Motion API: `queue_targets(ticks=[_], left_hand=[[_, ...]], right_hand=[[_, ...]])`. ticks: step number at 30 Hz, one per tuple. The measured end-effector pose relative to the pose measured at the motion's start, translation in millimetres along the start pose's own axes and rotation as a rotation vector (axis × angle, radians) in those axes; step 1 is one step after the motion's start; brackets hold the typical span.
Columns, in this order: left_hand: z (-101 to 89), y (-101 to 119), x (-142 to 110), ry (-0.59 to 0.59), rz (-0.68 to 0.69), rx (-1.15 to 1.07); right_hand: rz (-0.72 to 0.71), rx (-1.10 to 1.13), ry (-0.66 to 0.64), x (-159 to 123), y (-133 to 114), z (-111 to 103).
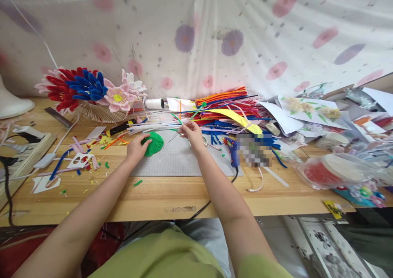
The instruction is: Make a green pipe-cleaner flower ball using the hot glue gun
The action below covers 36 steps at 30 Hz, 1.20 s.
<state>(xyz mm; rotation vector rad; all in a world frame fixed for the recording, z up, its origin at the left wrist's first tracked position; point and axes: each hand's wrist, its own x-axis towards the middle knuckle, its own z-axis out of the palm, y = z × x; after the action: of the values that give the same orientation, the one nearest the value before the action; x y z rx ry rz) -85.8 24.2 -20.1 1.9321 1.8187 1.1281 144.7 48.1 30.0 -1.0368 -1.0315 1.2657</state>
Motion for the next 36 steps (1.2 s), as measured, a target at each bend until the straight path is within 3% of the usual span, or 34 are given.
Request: queue_targets(ticks=[5,10,13,15,19,23,27,30,31,33,36], left_hand=[[-1.8,-5,2,0.017,-0.075,-0.088],[-8.3,-13,7,0.06,-0.076,-0.284],[-14.3,-9,8,0.035,-0.045,-0.152],[-15.0,-2,6,-0.101,0.085,0.03],[-6.0,8,-1,-0.302,0.225,0.282],[-1.1,2,-4,-0.245,0.224,0.261],[-9.8,1,4,0.031,0.143,-0.083],[-17.5,15,14,0.286,-0.117,-0.594],[-19.4,21,17,0.299,-0.217,-0.785],[-21.6,35,17,0.216,-0.345,-1.067],[-20.0,54,6,0.076,-0.431,-1.249]], right_hand=[[-0.012,-0.015,-0.027,3,7,1],[-0.116,-0.107,-0.13,10,4,32],[-0.191,-0.187,-0.234,14,-1,55],[-0.205,-0.201,-0.253,17,-1,64],[-0.185,-0.161,-0.169,19,4,56],[-0.166,-0.159,-0.09,15,1,27],[-0.207,-0.185,-0.038,10,-20,-2],[-0.205,-0.13,-0.016,9,-41,-11],[-0.192,-0.106,-0.018,9,-47,-10],[-0.172,-0.07,-0.038,7,-57,-4],[-0.189,-0.06,-0.103,0,-64,14]])
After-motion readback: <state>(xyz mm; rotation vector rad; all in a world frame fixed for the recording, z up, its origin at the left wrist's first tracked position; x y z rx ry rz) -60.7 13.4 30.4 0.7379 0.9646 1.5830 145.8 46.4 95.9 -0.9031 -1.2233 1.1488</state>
